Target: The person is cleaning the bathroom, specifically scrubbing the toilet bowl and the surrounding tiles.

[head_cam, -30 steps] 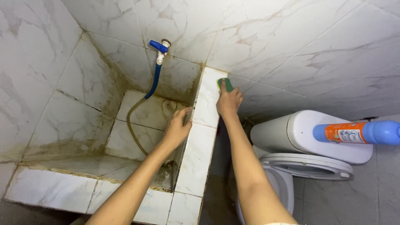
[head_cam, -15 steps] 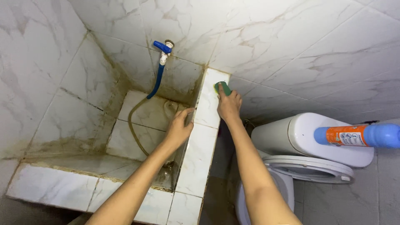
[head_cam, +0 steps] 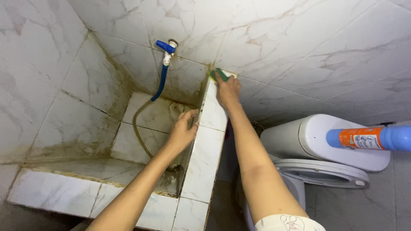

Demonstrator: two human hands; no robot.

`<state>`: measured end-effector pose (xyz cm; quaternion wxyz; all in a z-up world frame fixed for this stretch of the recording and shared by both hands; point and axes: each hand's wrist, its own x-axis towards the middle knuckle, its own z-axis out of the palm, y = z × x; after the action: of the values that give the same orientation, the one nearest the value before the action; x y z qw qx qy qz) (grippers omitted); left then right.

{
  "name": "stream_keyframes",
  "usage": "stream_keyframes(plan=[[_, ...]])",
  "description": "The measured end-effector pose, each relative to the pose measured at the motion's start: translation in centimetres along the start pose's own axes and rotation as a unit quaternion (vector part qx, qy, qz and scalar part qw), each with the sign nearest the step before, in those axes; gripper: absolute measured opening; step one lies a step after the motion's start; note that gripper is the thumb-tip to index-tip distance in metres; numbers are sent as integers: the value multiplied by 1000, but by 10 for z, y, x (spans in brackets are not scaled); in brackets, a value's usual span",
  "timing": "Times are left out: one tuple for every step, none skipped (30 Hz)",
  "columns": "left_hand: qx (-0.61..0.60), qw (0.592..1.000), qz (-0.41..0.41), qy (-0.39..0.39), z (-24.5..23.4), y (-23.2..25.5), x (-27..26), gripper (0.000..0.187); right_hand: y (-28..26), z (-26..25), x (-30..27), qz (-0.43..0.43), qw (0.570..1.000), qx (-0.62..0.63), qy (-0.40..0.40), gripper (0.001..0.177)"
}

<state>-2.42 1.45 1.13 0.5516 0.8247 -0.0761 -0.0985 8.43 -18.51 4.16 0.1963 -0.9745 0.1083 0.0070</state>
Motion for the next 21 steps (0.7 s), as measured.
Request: stream_keyframes(plan=[[5,1000,-13,-3,-4,-2,-1,49,-18,-27,-16,81,990,112,12,43],[5,1000,-14,-2,-8,-5,-2,49,0,-14,-11,80,990,112,10,43],[-8,1000,4,7,-10,-8,-3,47,19,-2,-5,116,987,113,10,43],[-22,999,23,16,-12,-10,-3,45,38,9,0,152,982,114,11,44],[-24,999,22,17,-13,-9,-5,45,51,22,7,150,982,112,11,44],[-25,999,17,22,-15,-7,-6,45,63,35,14,98,995,1,20,46],[-24,999,11,27,-17,-6,-8,45,75,49,21,43,993,-108,29,52],[-26,999,10,29,-17,-5,-9,45,74,58,26,41,993,-110,28,52],[-24,999,-12,21,-17,-5,-10,45,74,67,32,23,994,-99,43,53],[-22,999,-33,13,-17,-5,-10,44,73,76,37,4,994,-89,57,54],[-23,999,-38,16,-16,-7,-12,44,63,72,34,0,995,-90,53,54],[-23,999,-14,26,-15,-9,-14,45,53,69,30,-7,996,-75,45,55],[-21,999,10,33,-15,-12,-16,45,43,67,24,-13,998,-58,38,56],[-21,999,6,34,-16,-11,-20,45,42,71,13,-14,998,-58,34,56],[-24,999,3,30,-16,-9,-21,45,42,72,2,-29,998,-51,30,56],[-27,999,-1,27,-17,-6,-23,44,42,73,-10,-44,998,-43,25,56],[-29,999,1,24,-18,-6,-25,44,49,81,-32,-41,998,-45,27,56],[-32,999,10,21,-19,-6,-28,44,56,90,-55,-92,994,-59,18,62],[-35,999,20,19,-20,-6,-30,44,63,98,-78,-143,987,-74,11,69],[-37,999,22,16,-21,-6,-32,44,51,91,-112,-141,987,-77,13,69],[-34,999,20,16,-20,-6,-36,44,40,84,-147,-155,986,-65,-5,67]])
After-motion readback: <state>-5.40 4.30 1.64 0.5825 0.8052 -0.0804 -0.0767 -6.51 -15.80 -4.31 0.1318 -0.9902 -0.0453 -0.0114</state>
